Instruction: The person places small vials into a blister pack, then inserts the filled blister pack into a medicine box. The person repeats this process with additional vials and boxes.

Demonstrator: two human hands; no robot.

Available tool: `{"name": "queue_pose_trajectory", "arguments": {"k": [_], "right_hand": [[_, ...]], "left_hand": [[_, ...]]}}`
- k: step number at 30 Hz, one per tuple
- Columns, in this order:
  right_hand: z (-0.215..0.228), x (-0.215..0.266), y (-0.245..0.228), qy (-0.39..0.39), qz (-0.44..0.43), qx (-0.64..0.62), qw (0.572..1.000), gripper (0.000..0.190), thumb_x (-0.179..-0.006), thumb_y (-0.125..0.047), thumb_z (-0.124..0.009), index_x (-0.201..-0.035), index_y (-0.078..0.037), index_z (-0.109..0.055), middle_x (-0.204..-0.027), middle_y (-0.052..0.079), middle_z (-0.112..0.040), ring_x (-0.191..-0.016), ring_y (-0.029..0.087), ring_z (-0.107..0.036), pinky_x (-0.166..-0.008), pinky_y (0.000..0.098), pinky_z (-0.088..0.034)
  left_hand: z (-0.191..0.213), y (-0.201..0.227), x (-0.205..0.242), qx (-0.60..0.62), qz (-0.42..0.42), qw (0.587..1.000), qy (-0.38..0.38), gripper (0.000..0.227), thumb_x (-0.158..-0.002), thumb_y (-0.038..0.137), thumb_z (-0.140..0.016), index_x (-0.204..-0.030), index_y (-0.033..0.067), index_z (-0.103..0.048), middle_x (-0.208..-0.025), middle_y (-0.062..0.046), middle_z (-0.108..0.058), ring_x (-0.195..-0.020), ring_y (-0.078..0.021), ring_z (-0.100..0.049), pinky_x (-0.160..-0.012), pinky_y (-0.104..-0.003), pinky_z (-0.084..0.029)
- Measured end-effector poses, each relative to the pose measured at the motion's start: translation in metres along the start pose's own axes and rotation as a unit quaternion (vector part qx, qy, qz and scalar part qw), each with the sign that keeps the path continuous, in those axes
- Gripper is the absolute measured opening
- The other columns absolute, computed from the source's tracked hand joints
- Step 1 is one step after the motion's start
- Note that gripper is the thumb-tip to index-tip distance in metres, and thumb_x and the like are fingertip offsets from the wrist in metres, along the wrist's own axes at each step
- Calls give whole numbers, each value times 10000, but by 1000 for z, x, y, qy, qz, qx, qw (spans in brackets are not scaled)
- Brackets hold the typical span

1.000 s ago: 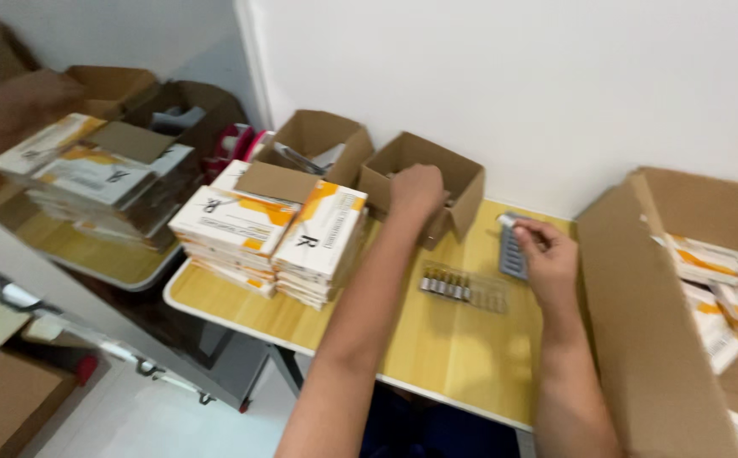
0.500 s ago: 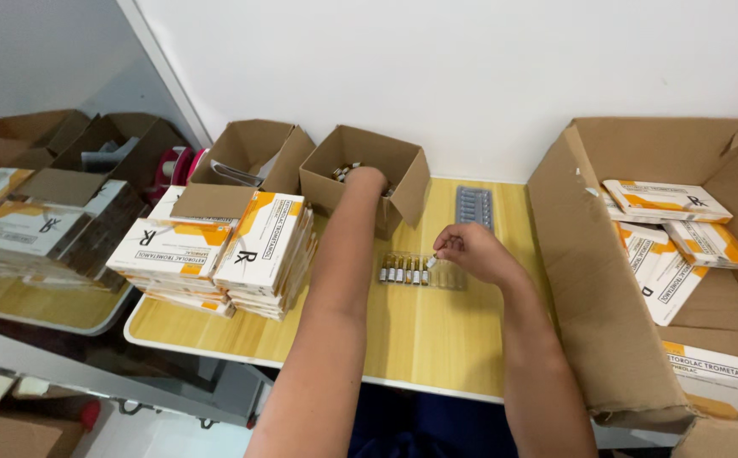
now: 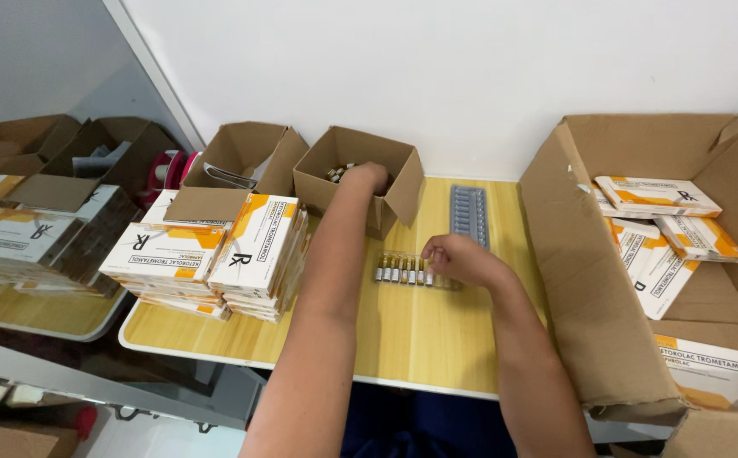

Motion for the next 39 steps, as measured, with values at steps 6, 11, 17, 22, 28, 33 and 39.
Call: {"name": "queue_pose_trajectory", "arguments": {"k": [6,11,17,22,28,33,39], "right_hand": [[-11,-5,5,-2,2,-29,1000,265,-798,-65,-804,-1033,-50,-683,-767,29,-702,-723,132,-667,-656,305,-537],[-14,-10,15,25,-26,14,999,273,-753,-71,-871,-942,-28,-678,-762,48,-668,-713,151,-628,-648,325,-517],[10,-4,-12,117,10,-58,991,201,-856,-133,-808,-969,-34,-674,-768,63,-651,-710,156,-593,-643,319,-506],[40,7,-15,246,87,-428,865,156,-958,-117,-664,-1106,-71,-648,-936,11,-688,-829,99,-642,-755,258,-563],[38,-9,16,229,91,-546,801,134,-957,-24,-711,-1077,27,-678,-924,62,-693,-805,117,-645,-744,255,-543],[33,-12,42,243,45,-431,868,123,-954,-60,-726,-1045,22,-716,-892,45,-706,-782,105,-637,-712,252,-527],[11,-12,38,102,-47,-141,984,106,-897,-78,-754,-968,0,-764,-831,79,-758,-747,140,-686,-688,307,-566]], "left_hand": [[27,12,35,-14,-33,996,78,335,-914,215,-669,-1192,51,-757,-1282,-180,-701,-1171,-367,-677,-961,-466,-563],[97,13,117,108,-44,939,324,298,-841,243,-738,-1042,23,-717,-1044,-245,-712,-1001,-406,-688,-870,-480,-557],[112,31,192,508,-144,764,371,162,-924,150,-686,-897,2,-626,-820,-127,-762,-747,-154,-763,-693,-277,-602],[39,73,209,599,-196,735,250,126,-995,184,-657,-1000,59,-670,-851,-42,-705,-727,-106,-648,-643,-253,-552],[-21,84,208,662,-205,693,199,152,-989,183,-686,-1049,44,-666,-878,-24,-688,-796,-78,-675,-670,-242,-573],[-30,88,222,410,-252,845,235,319,-925,281,-773,-1116,37,-697,-1019,-81,-725,-913,-189,-706,-821,-320,-579],[-42,101,239,126,-291,935,157,868,-627,440,-929,-1314,36,-584,-1288,-137,-577,-1235,-328,-541,-1022,-434,-455]]}}
Point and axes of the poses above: each hand's wrist, its own x-axis away from the middle knuckle, its own z-axis out of the back of the hand, y = z × x, the point moved 7 cm from there along -x, towards the middle knuckle
